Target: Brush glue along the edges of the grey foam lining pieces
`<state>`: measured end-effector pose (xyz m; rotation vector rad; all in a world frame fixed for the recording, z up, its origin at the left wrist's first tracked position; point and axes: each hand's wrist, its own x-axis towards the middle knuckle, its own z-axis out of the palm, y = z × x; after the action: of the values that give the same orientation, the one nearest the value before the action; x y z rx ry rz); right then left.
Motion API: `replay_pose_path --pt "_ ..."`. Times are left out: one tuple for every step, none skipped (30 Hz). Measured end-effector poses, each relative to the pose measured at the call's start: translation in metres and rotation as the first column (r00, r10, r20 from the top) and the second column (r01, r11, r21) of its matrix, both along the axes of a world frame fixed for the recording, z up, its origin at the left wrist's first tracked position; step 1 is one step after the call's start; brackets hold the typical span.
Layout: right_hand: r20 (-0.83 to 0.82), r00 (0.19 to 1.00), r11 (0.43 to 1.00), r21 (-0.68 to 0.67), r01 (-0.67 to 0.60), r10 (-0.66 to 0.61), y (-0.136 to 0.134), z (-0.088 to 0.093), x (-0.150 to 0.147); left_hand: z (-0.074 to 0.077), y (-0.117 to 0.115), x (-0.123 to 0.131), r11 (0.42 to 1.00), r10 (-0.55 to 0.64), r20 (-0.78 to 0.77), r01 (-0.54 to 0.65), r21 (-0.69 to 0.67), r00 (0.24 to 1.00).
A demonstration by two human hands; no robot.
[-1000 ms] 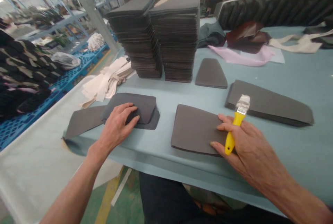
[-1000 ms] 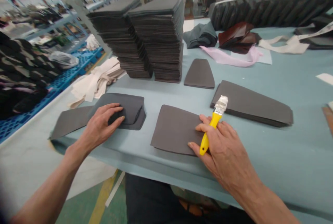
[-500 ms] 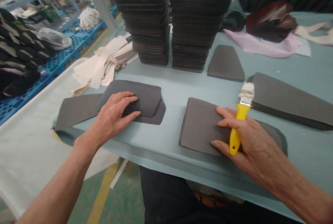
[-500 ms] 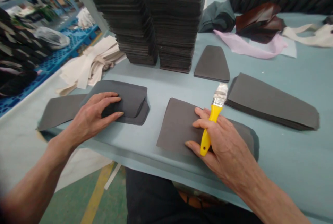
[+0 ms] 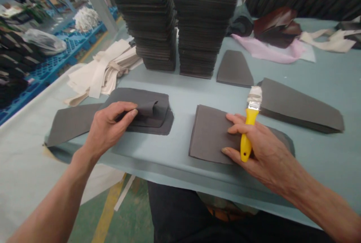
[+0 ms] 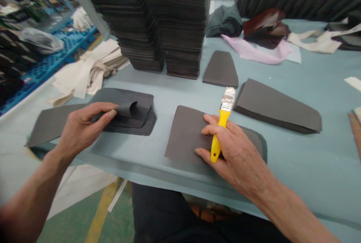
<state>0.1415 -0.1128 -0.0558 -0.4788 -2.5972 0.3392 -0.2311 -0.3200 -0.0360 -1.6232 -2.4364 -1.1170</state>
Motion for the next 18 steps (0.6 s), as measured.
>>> replay_pose_path --pt "0.003 1.000 1.000 0.029 -0.006 0.006 0.001 0.002 0.000 0.001 -0.001 0.000 0.998 0.040 0.012 -0.040 0.045 0.999" --pt "0.002 1.000 0.998 0.065 -0.009 0.009 0.001 0.005 0.000 0.003 -0.001 0.001 0.992 0.082 0.019 -0.083 0.097 0.996" --pt "-0.009 1.000 0.995 0.101 -0.003 0.004 0.000 0.009 -0.001 0.006 -0.001 0.003 0.980 0.122 0.022 -0.124 0.153 0.992" --pt "-0.028 1.000 0.992 0.125 0.010 -0.006 -0.001 0.015 -0.002 0.009 -0.002 0.007 0.965 0.158 0.022 -0.159 0.210 0.987" --pt "-0.052 0.998 0.991 0.129 0.028 -0.022 -0.004 0.021 -0.005 0.013 -0.001 0.012 0.947 0.186 0.021 -0.184 0.262 0.982" --pt "-0.079 0.996 0.992 0.113 0.048 -0.039 -0.008 0.028 -0.009 0.016 -0.001 0.019 0.929 0.204 0.021 -0.200 0.310 0.979" --pt "-0.113 0.992 0.995 0.084 0.061 -0.051 -0.013 0.035 -0.015 0.019 0.000 0.028 0.913 0.214 0.025 -0.209 0.351 0.977" --pt "-0.140 0.989 0.997 0.045 0.056 -0.049 -0.018 0.043 -0.023 0.020 0.001 0.037 0.899 0.218 0.032 -0.213 0.382 0.976" --pt "-0.172 0.984 0.999 0.010 0.037 -0.035 -0.024 0.051 -0.032 0.021 0.002 0.047 0.888 0.218 0.041 -0.215 0.407 0.975" --pt "-0.217 0.976 1.000 -0.019 0.008 -0.012 -0.029 0.058 -0.043 0.019 0.002 0.057 0.879 0.216 0.053 -0.218 0.425 0.975" --pt "-0.248 0.969 0.998 -0.065 -0.021 0.004 -0.035 0.064 -0.055 0.017 0.003 0.067 0.872 0.214 0.068 -0.222 0.436 0.975" --pt "-0.271 0.962 0.991 -0.120 -0.056 0.021 -0.039 0.069 -0.068 0.013 0.004 0.076 0.868 0.211 0.085 -0.227 0.441 0.974" --pt "-0.269 0.963 0.980 -0.186 -0.076 0.024 -0.044 0.073 -0.081 0.009 0.005 0.083 0.866 0.208 0.103 -0.233 0.443 0.973" --pt "-0.245 0.970 0.962 -0.264 -0.067 0.000 -0.047 0.075 -0.094 0.005 0.006 0.090 0.864 0.205 0.123 -0.239 0.442 0.971" --pt "-0.231 0.973 0.942 -0.328 -0.070 -0.008 -0.050 0.077 -0.107 0.000 0.007 0.096 0.863 0.201 0.144 -0.245 0.442 0.969" --pt "-0.246 0.969 0.926 -0.371 -0.071 -0.024 -0.053 0.077 -0.119 -0.004 0.008 0.100 0.862 0.196 0.167 -0.251 0.441 0.966" --pt "-0.246 0.969 0.912 -0.403 -0.078 -0.026 -0.055 0.077 -0.130 -0.007 0.009 0.104 0.858 0.193 0.191 -0.260 0.442 0.963" --pt "-0.260 0.965 0.904 -0.420 -0.083 -0.032 -0.057 0.076 -0.140 -0.010 0.009 0.107 0.855 0.190 0.219 -0.270 0.443 0.957"
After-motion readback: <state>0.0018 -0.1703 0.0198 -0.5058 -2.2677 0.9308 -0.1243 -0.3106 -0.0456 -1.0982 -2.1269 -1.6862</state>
